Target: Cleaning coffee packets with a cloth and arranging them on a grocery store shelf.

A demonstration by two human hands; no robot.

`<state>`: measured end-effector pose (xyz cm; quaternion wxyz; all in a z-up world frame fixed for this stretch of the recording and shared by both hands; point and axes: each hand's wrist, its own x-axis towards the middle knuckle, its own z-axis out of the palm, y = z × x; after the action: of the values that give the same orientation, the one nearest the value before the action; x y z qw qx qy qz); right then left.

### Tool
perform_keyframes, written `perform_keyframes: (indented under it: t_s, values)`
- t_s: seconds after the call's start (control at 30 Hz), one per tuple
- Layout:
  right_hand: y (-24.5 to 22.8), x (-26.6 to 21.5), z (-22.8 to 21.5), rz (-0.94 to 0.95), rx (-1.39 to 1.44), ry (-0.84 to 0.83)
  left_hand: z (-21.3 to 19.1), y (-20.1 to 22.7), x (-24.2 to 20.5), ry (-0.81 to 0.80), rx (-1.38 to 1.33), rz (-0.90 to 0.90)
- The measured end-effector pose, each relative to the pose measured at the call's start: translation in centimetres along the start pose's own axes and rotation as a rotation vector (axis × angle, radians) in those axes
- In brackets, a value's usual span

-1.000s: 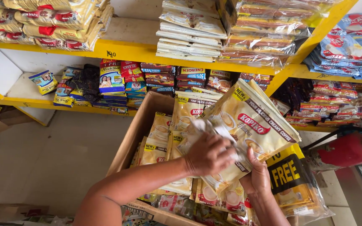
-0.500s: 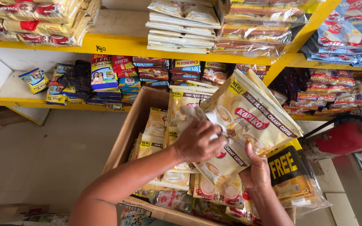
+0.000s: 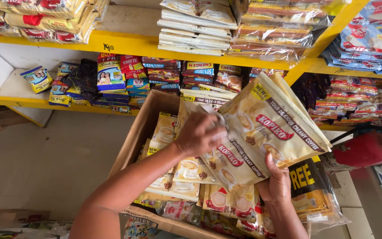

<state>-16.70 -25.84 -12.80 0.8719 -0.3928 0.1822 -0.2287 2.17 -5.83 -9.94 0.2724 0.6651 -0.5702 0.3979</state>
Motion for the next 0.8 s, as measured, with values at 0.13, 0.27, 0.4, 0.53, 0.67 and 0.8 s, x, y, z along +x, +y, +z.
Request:
perform_keyframes:
  t_s: [0.13,0.27,0.4,0.53,0.67,0.8]
  values:
    - [0.1,0.8,-1.0,0.039,0.024,0.024,-2.1,-0.8,1.7,0.016,-0.236,-0.392]
    - [0.3,1.1,-2.0,-0.012,0.040,-0.068,-4.9,-2.0,3.6,-0.068,-0.600,-0.666]
    - [0.2,1.4,-2.8,-0.074,0.010,-0.097,-6.4,-2.2,4.0,-0.650,-0.735,-0.735]
    - [0.1,2.5,-3.4,-0.181,-0.128,-0.026,-6.5,-1.2,3.7,-0.734,-0.625,-0.588]
    - [0.9,2.9,-3.8,-0.283,-0.292,0.099,-6.1,-0.4,3.2,-0.687,-0.793,-0.696]
    - [3.7,9.1,-12.2,-0.422,-0.401,0.063,-4.2,-0.3,1.3,-0.495,-0.616,-0.695]
